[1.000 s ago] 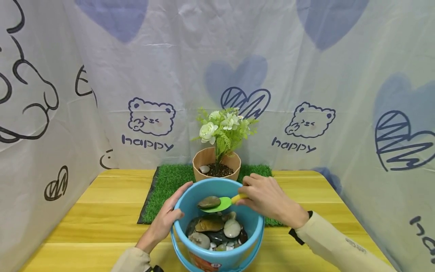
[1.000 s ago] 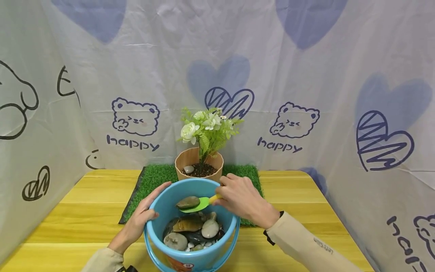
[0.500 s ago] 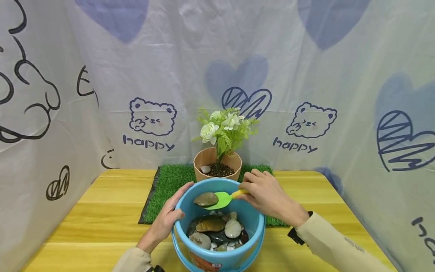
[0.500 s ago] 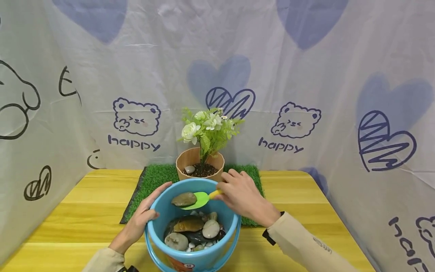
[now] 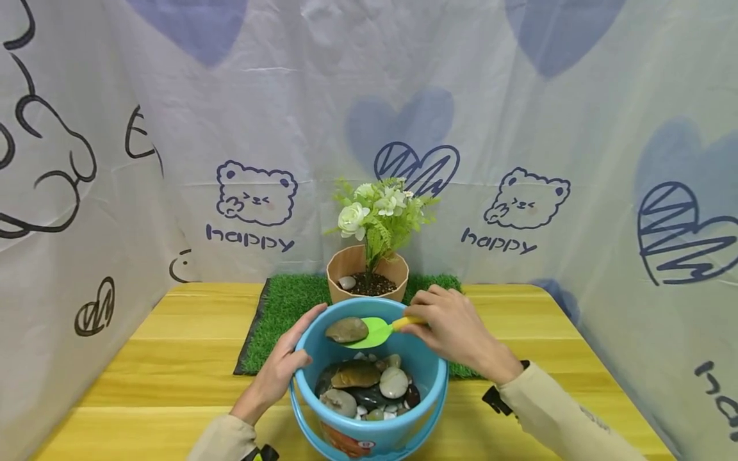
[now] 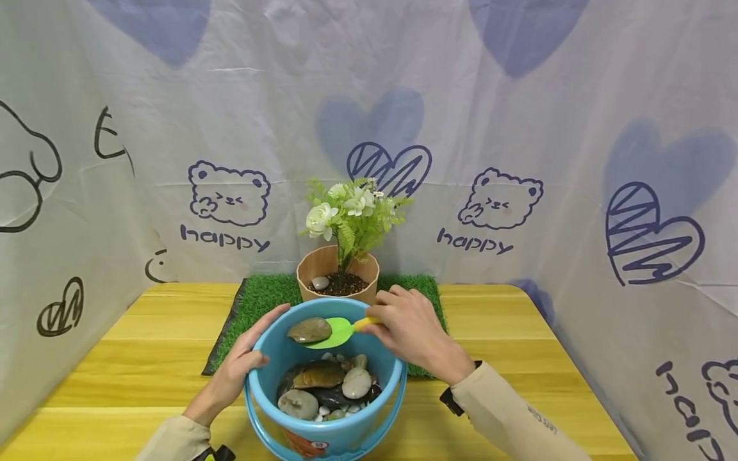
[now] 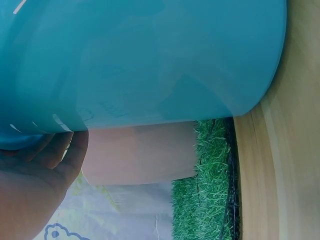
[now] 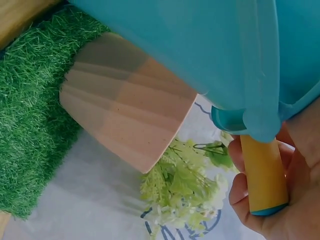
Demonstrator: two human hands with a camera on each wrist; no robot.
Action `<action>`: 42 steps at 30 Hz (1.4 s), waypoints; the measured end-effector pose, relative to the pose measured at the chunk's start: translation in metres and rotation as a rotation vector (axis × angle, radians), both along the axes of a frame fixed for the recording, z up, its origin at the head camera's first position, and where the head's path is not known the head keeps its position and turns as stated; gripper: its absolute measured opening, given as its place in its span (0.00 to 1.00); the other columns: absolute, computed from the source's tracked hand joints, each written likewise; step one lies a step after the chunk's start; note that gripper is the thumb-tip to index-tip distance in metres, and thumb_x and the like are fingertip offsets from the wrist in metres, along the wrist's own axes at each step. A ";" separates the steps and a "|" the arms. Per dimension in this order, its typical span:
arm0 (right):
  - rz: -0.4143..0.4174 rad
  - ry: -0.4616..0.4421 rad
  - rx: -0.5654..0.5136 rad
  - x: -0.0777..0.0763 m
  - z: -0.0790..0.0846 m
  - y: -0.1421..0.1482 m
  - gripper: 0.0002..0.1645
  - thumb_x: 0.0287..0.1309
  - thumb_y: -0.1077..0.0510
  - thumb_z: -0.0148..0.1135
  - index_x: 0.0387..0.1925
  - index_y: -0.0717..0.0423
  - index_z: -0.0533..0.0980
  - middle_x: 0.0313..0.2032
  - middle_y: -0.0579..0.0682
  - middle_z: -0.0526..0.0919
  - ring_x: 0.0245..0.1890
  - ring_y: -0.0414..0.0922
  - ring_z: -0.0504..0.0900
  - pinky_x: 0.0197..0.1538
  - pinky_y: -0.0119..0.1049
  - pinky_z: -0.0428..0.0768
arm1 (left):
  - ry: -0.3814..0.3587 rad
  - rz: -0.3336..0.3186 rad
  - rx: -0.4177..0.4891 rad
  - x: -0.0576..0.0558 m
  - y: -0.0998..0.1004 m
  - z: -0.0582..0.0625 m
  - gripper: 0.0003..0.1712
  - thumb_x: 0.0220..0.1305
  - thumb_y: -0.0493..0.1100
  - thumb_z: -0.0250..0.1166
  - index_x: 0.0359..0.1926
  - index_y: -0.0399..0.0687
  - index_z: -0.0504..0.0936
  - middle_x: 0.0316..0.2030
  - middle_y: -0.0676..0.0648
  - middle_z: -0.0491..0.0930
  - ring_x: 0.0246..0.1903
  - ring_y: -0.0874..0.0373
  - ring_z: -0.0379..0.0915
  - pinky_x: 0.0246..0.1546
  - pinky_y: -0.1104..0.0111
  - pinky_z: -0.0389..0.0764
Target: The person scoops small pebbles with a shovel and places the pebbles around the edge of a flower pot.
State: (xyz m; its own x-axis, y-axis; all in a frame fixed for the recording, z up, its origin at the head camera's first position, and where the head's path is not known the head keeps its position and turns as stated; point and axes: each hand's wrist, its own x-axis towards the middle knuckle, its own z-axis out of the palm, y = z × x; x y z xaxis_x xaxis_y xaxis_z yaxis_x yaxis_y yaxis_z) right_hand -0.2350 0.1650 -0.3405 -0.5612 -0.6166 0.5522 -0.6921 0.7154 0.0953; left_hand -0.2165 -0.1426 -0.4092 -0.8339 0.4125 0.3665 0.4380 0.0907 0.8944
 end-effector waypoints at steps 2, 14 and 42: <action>0.001 -0.001 -0.013 0.000 -0.001 0.001 0.13 0.50 0.45 0.72 0.35 0.44 0.87 0.34 0.40 0.85 0.33 0.40 0.77 0.35 0.34 0.73 | -0.008 0.003 -0.002 0.000 0.000 0.000 0.47 0.52 0.33 0.44 0.77 0.51 0.51 0.72 0.35 0.57 0.66 0.32 0.61 0.56 0.44 0.72; 0.028 0.035 -0.038 -0.001 -0.003 0.005 0.14 0.48 0.45 0.73 0.36 0.46 0.88 0.35 0.41 0.87 0.34 0.40 0.81 0.36 0.35 0.75 | -0.041 0.016 0.000 0.003 0.000 0.000 0.47 0.52 0.34 0.44 0.77 0.51 0.50 0.72 0.35 0.56 0.65 0.31 0.61 0.55 0.46 0.75; -0.024 0.070 -0.132 -0.004 -0.002 0.014 0.15 0.48 0.46 0.73 0.37 0.48 0.87 0.34 0.44 0.87 0.34 0.41 0.81 0.36 0.37 0.77 | -0.014 0.024 0.007 0.002 0.002 -0.001 0.47 0.51 0.33 0.45 0.77 0.56 0.52 0.73 0.36 0.56 0.64 0.31 0.62 0.54 0.45 0.73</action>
